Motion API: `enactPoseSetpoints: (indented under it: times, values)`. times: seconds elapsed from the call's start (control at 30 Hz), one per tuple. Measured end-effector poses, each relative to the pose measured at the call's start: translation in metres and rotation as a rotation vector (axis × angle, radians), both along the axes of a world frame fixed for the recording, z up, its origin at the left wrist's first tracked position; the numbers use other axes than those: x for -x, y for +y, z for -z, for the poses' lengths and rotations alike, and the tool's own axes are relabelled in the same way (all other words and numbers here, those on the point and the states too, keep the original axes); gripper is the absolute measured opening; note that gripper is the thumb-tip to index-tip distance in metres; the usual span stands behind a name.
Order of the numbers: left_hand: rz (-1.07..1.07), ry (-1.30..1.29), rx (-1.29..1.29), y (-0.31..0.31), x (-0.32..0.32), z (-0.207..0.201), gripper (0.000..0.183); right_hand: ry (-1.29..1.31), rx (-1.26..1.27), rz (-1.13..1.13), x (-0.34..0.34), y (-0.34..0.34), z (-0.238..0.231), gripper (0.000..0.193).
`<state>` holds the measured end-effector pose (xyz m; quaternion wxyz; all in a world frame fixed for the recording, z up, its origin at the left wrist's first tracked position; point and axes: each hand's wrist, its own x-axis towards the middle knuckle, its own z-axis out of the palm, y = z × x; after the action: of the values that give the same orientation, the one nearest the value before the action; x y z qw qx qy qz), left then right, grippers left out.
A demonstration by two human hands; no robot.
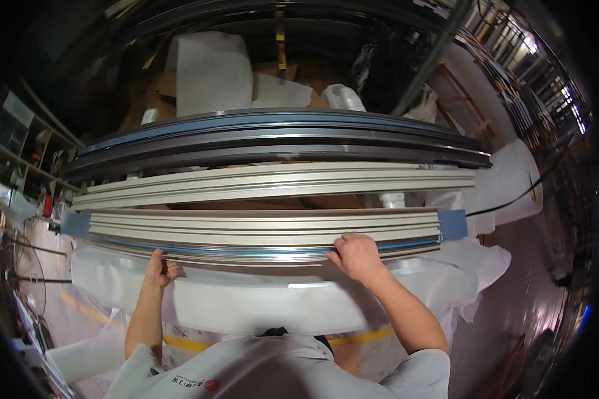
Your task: The person picks up long metal profiles and wraps them in white foam sheeting by hand on a worktable.
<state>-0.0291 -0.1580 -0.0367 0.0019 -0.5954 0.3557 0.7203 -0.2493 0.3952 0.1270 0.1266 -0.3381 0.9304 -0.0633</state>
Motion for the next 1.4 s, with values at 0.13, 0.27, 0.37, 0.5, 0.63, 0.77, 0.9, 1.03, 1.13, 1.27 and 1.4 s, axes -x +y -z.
enactPoseSetpoints:
  times: [0.13,0.27,0.37,0.5,0.63,0.77,0.9,1.03,1.13,1.27,1.4]
  values:
    - [-0.083,0.155,-0.089,0.029,-0.009,-0.028,0.05,0.296,0.261,-0.066,0.069,-0.065,0.009,0.027]
    - [-0.128,0.156,0.144,0.078,-0.005,-0.07,0.036,0.235,0.034,-0.044,0.136,-0.092,0.053,0.059]
    - [-0.046,0.198,0.23,0.098,-0.025,-0.092,0.025,0.235,-0.116,-0.123,0.153,-0.1,0.069,0.068]
    - [-0.013,0.234,0.312,0.11,-0.045,-0.093,0.022,0.322,-0.224,-0.195,0.158,-0.103,0.096,0.071]
    - [-0.007,0.247,0.35,0.117,-0.052,-0.094,0.02,0.352,-0.278,-0.292,0.161,-0.101,0.092,0.053]
    - [-0.001,0.265,0.347,0.125,-0.044,-0.089,0.019,0.43,-0.265,-0.272,0.167,-0.1,0.099,0.024]
    - [0.039,0.3,0.327,0.132,-0.032,-0.096,0.017,0.493,-0.25,-0.222,0.17,-0.112,0.111,0.017]
    - [0.062,0.303,0.354,0.133,-0.028,-0.094,0.018,0.486,-0.274,-0.276,0.167,-0.118,0.113,0.018]
    - [0.083,0.3,0.344,0.136,-0.024,-0.091,0.019,0.433,-0.317,-0.371,0.164,-0.115,0.1,0.022]
    - [0.108,0.3,0.319,0.142,-0.015,-0.099,0.02,0.528,-0.296,-0.515,0.165,-0.115,0.098,0.024]
    - [0.102,0.331,0.297,0.148,-0.016,-0.102,0.021,0.421,-0.368,-0.516,0.166,-0.122,0.087,0.021]
